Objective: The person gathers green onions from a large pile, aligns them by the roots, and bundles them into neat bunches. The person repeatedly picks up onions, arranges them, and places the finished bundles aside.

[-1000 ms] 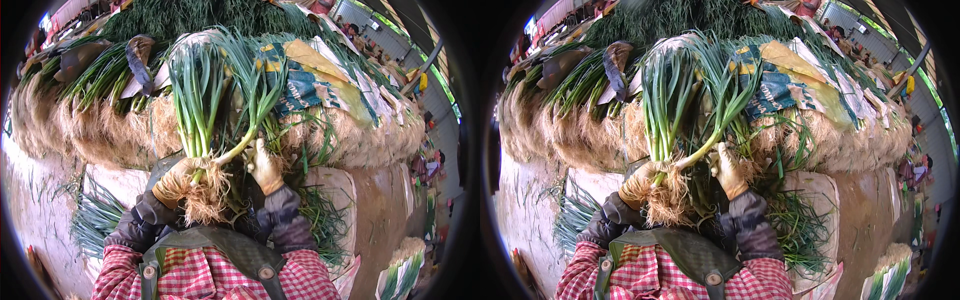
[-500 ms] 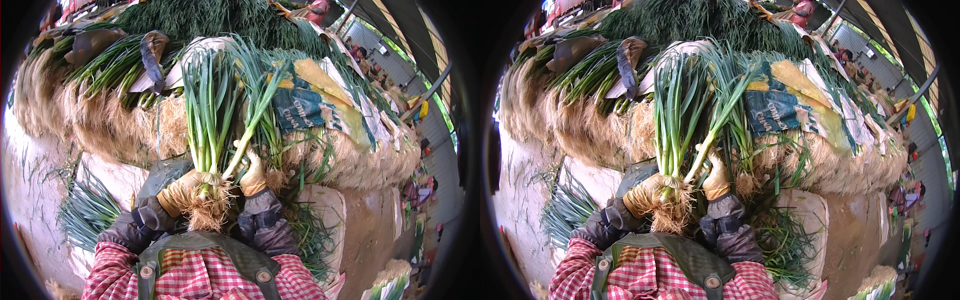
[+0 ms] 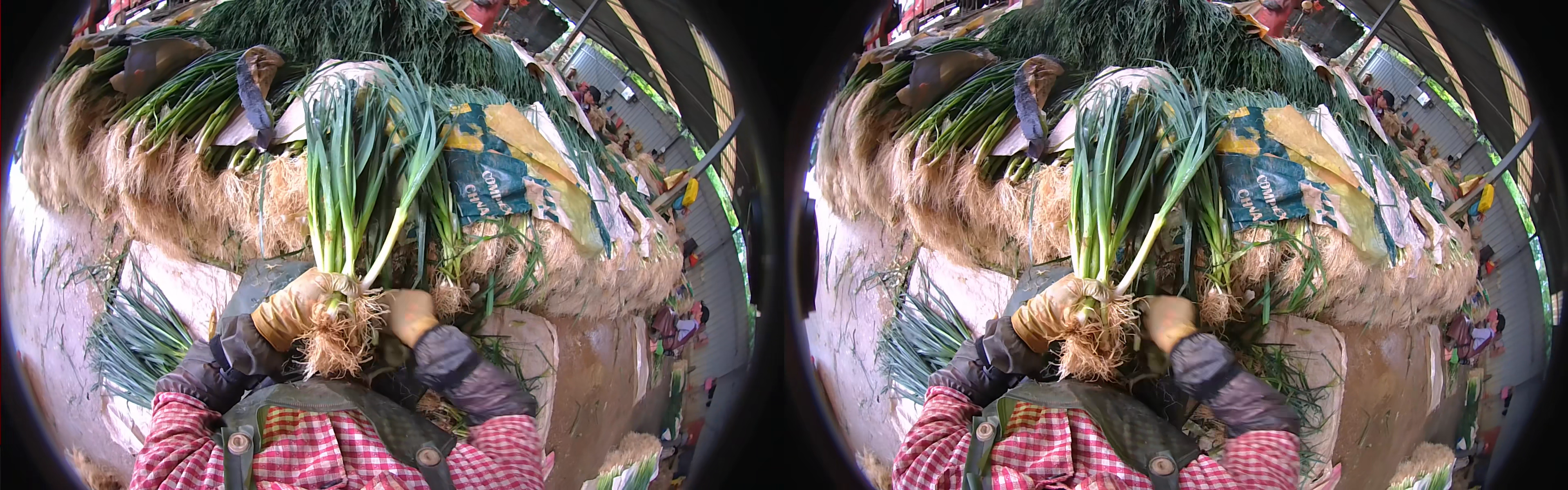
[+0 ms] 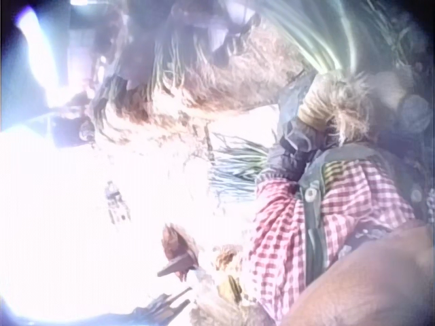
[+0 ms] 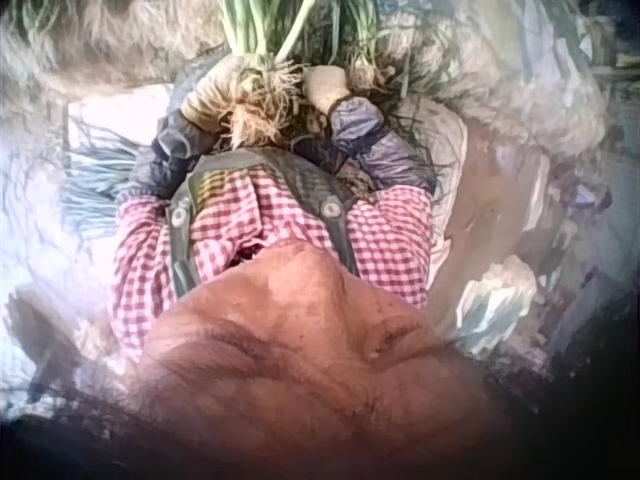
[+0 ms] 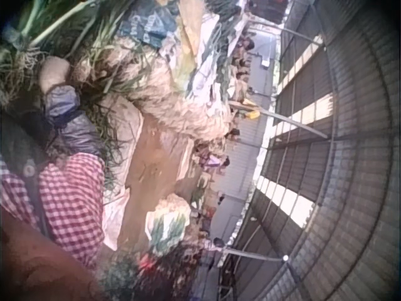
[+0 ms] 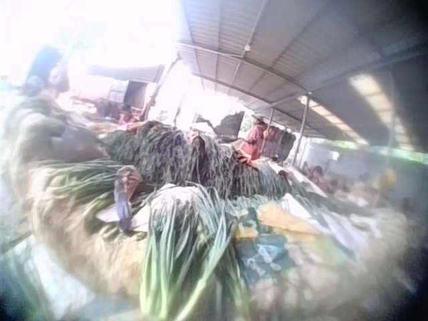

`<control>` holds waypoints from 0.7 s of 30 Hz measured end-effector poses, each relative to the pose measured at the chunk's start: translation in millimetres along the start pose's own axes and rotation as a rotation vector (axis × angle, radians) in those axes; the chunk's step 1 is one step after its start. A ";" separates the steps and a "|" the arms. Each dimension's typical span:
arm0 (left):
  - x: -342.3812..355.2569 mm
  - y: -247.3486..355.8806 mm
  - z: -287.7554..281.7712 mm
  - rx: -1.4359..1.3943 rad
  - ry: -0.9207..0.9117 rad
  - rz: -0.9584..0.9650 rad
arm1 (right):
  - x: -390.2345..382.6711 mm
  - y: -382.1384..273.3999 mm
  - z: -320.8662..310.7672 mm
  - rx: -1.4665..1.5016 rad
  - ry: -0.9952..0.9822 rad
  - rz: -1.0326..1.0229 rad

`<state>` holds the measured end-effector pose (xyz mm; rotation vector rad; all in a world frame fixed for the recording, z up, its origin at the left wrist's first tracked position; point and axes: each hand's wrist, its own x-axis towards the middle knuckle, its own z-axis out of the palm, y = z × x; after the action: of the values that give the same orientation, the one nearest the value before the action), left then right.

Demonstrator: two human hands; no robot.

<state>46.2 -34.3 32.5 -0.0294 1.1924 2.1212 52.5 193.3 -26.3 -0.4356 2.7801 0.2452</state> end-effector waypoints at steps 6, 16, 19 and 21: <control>7.0 -10.3 0.9 0.380 -0.025 0.145 | -25.2 63.2 -39.6 1.004 0.316 0.087; 14.7 -27.3 -4.9 0.504 0.317 -0.018 | 49.0 11.6 -56.0 1.570 0.709 -0.101; 17.9 -28.5 0.0 0.445 0.340 -0.008 | 15.2 -5.8 -69.2 1.437 0.841 -0.216; 19.5 -28.0 0.7 0.427 0.314 0.040 | -15.0 -5.9 -87.2 1.630 0.988 -0.251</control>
<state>47.8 -13.4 5.5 -0.1518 1.8250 1.8981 43.5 173.1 59.6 -0.4269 2.4182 -2.5672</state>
